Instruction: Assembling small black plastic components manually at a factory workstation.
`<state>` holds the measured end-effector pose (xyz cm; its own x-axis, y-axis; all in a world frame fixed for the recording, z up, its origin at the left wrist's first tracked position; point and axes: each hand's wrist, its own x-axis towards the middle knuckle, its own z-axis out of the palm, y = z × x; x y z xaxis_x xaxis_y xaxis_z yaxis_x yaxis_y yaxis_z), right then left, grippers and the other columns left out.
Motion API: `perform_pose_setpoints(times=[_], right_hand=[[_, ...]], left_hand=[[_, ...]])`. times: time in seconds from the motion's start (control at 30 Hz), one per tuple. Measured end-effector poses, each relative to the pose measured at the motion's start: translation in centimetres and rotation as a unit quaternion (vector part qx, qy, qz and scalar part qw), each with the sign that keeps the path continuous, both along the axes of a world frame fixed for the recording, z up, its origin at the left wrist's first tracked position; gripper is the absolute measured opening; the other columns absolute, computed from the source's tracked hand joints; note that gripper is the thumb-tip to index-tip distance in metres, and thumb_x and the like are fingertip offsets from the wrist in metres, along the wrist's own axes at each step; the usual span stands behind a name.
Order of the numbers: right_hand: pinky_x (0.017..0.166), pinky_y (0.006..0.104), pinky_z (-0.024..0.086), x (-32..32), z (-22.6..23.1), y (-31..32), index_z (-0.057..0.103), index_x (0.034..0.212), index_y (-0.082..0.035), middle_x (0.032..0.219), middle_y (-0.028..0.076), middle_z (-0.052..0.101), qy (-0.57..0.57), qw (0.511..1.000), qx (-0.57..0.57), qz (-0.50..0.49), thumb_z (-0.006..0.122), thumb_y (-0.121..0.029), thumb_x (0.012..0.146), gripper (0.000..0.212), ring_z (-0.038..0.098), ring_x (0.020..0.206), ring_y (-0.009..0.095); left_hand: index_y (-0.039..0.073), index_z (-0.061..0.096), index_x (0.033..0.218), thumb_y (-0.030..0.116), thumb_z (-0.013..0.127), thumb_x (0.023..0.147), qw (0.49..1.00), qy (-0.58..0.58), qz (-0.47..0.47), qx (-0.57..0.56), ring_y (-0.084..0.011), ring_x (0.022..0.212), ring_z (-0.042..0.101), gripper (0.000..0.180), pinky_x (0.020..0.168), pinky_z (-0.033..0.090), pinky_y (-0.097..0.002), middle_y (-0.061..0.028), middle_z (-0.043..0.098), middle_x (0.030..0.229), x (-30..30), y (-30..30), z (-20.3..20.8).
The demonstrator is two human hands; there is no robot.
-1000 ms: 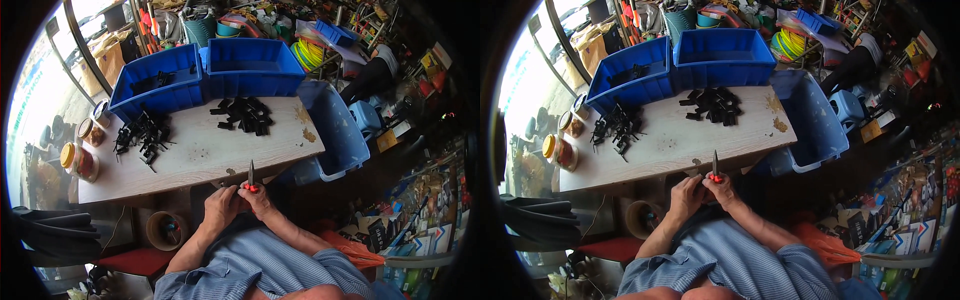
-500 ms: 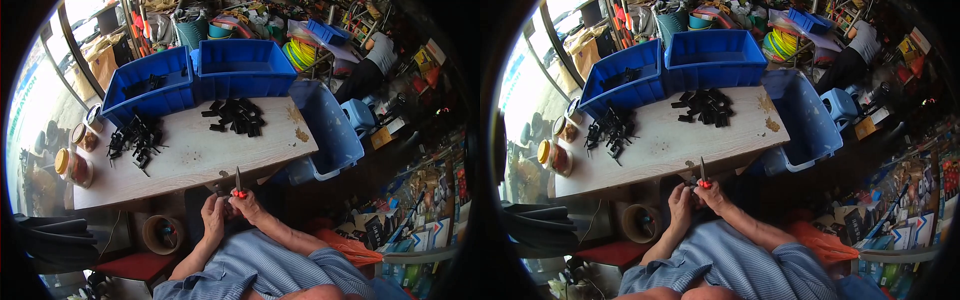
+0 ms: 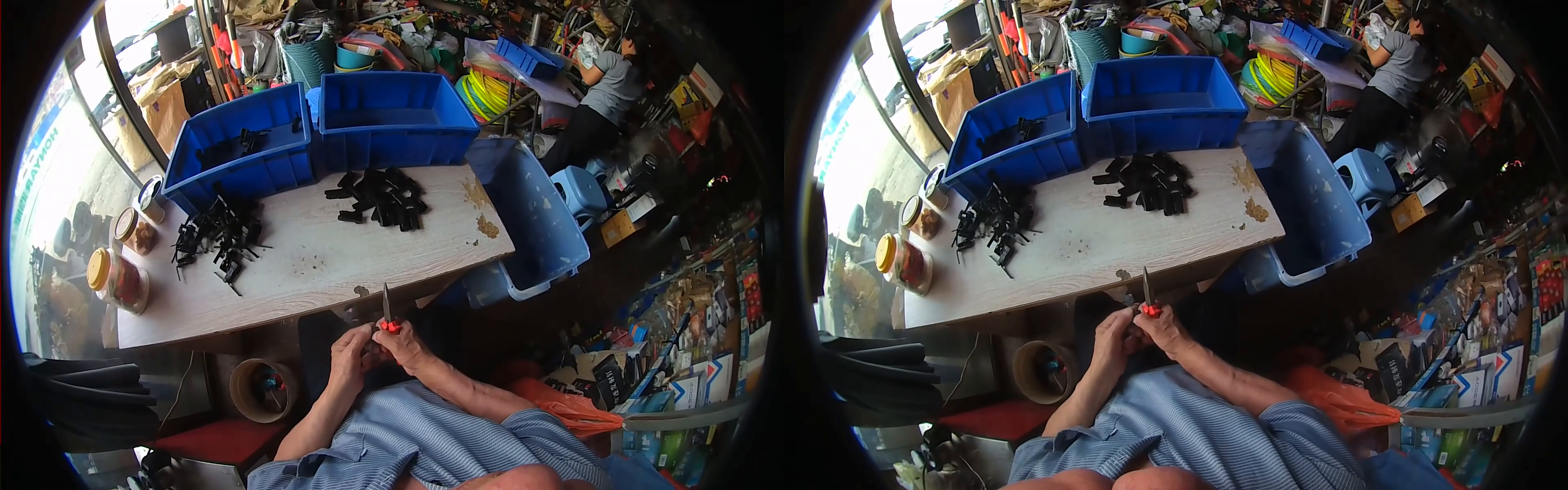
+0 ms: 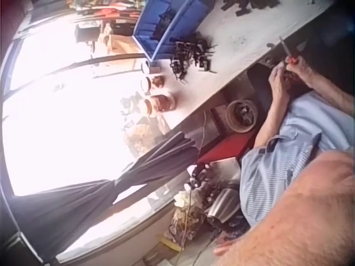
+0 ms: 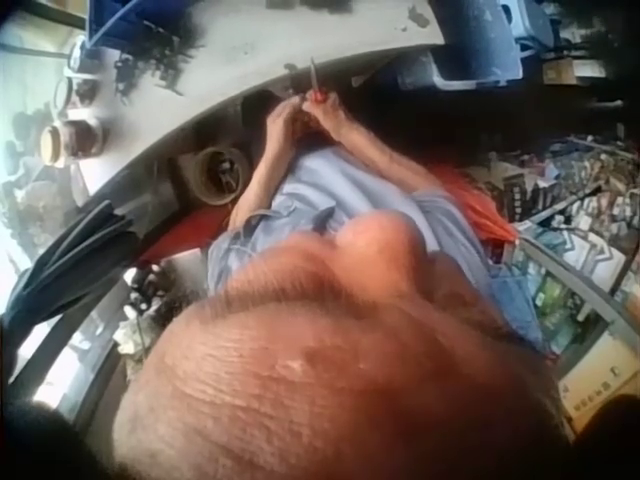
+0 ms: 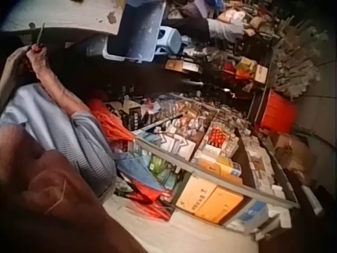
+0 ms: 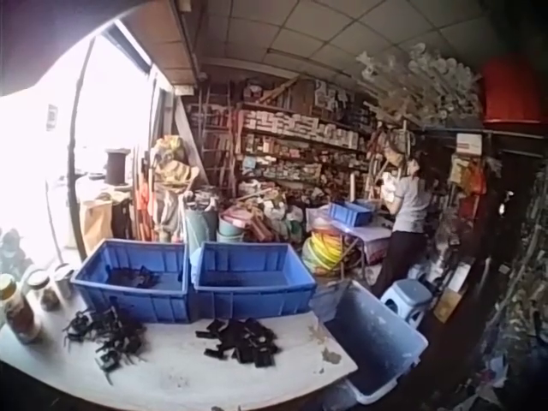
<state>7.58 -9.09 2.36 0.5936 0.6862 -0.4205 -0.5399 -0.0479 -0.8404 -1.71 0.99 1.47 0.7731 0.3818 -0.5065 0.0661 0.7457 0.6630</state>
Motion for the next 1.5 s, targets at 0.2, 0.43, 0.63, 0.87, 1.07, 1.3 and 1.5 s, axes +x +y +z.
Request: perform_pose_setpoints(times=[0.2,0.43,0.63,0.87,1.07,1.3,1.5], right_hand=[[0.046,0.0254,0.042,-0.2,-1.5,0.1,0.059,0.077,-0.007,0.065,0.001,0.056,-0.023,0.999,-0.031,0.000,0.062,-0.016,0.084,0.011,0.052,0.053,0.010],[0.045,0.0262,0.042,-0.1,-0.7,0.3,0.059,0.074,-0.008,0.063,0.001,0.056,-0.016,0.998,-0.052,-0.010,0.062,-0.019,0.084,0.015,0.052,0.051,0.011],[0.045,0.0269,0.039,-0.5,-0.9,0.5,0.055,0.072,-0.008,0.062,0.000,0.053,-0.034,0.997,-0.071,-0.026,0.062,-0.016,0.083,0.015,0.049,0.052,0.010],[0.043,0.0269,0.038,-0.7,-1.5,0.1,0.056,0.072,-0.008,0.061,0.001,0.053,-0.095,0.992,-0.078,-0.031,0.063,-0.019,0.083,0.017,0.049,0.051,0.009],[0.043,0.0257,0.037,0.4,-0.3,0.5,0.057,0.068,-0.009,0.058,-0.002,0.052,-0.068,0.997,-0.039,-0.021,0.064,-0.020,0.087,0.023,0.048,0.049,0.009],[0.046,0.0254,0.037,1.1,-0.4,0.5,0.058,0.075,-0.009,0.061,-0.002,0.051,-0.082,0.996,-0.003,-0.041,0.065,-0.023,0.088,0.020,0.047,0.052,0.008],[0.049,0.0247,0.038,0.8,-0.3,0.6,0.060,0.077,-0.010,0.065,-0.002,0.053,-0.041,0.998,-0.003,-0.041,0.066,-0.023,0.087,0.018,0.048,0.055,0.007]], left_hand=[[0.005,0.060,0.084,0.025,0.058,0.088,0.997,0.038,-0.048,-0.046,-0.0178,0.050,0.053,0.020,0.050,0.047,-0.0302,-0.0051,0.056,0.065,0.4,1.1,-0.3],[0.006,0.059,0.080,0.026,0.058,0.086,0.996,0.057,-0.037,-0.063,-0.0187,0.049,0.051,0.021,0.050,0.048,-0.0345,-0.0055,0.055,0.063,0.9,1.2,-2.0],[0.008,0.062,0.083,0.025,0.058,0.084,0.989,0.081,-0.023,-0.118,-0.0186,0.049,0.051,0.017,0.048,0.048,-0.0364,-0.0041,0.054,0.062,2.1,0.7,-2.3],[0.008,0.062,0.085,0.022,0.059,0.084,0.992,0.047,-0.015,-0.112,-0.0154,0.049,0.052,0.015,0.044,0.045,-0.0315,-0.0021,0.054,0.063,1.6,0.3,-2.7],[0.003,0.060,0.107,0.023,0.054,0.094,0.998,-0.021,-0.051,0.040,-0.0154,0.061,0.060,0.024,0.050,0.045,-0.0252,-0.0053,0.061,0.077,0.4,0.9,-0.2],[-0.001,0.049,0.136,0.008,0.060,0.095,0.963,-0.137,-0.089,0.214,-0.0189,0.084,0.068,0.044,0.079,0.054,-0.0293,-0.0088,0.065,0.100,-2.0,1.6,-0.3],[-0.002,0.050,0.132,0.002,0.070,0.087,0.893,-0.195,-0.087,0.395,-0.0213,0.092,0.067,0.049,0.078,0.056,-0.0310,-0.0132,0.065,0.106,-2.2,1.8,-0.4]])
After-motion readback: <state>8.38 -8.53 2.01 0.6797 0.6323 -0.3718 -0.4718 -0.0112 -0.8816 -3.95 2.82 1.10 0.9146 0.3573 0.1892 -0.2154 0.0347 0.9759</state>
